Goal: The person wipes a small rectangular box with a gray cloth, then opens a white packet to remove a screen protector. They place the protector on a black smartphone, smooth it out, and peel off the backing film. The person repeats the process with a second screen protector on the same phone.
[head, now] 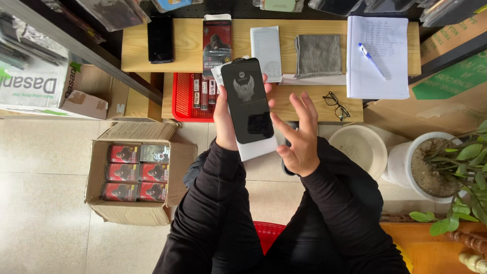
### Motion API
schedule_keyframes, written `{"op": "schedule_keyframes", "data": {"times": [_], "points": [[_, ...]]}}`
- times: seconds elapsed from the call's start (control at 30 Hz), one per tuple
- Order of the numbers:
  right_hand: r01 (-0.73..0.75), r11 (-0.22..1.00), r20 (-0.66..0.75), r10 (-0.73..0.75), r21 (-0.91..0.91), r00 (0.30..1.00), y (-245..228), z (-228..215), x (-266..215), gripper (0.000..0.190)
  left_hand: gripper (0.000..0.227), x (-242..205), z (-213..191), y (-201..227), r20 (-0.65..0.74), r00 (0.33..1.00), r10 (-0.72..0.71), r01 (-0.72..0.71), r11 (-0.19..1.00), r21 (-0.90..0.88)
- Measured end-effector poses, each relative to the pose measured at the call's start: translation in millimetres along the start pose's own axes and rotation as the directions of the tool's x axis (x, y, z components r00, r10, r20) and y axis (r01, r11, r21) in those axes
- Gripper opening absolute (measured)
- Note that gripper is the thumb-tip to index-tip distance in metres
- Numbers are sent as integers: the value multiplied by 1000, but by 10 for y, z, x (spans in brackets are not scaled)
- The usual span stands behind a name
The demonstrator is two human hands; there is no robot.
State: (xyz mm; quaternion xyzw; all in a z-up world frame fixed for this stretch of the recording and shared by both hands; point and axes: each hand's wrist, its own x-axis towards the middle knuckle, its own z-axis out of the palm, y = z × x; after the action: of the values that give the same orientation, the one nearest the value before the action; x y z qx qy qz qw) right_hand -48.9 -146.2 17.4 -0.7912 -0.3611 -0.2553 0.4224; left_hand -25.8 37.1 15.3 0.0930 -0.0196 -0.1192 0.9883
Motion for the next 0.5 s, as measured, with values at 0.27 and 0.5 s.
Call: {"op": "schedule_keyframes", "data": {"times": [0.27, 0.5], "points": [[100, 995, -50, -99, 21, 994, -15, -17, -67, 67, 65, -87, 316, 8, -70, 969, 237, -238, 971, -12], [155, 988, -2, -155, -9, 988, -91, 129, -46, 65, 68, -87, 207, -14, -26, 990, 141, -141, 990, -18]]}}
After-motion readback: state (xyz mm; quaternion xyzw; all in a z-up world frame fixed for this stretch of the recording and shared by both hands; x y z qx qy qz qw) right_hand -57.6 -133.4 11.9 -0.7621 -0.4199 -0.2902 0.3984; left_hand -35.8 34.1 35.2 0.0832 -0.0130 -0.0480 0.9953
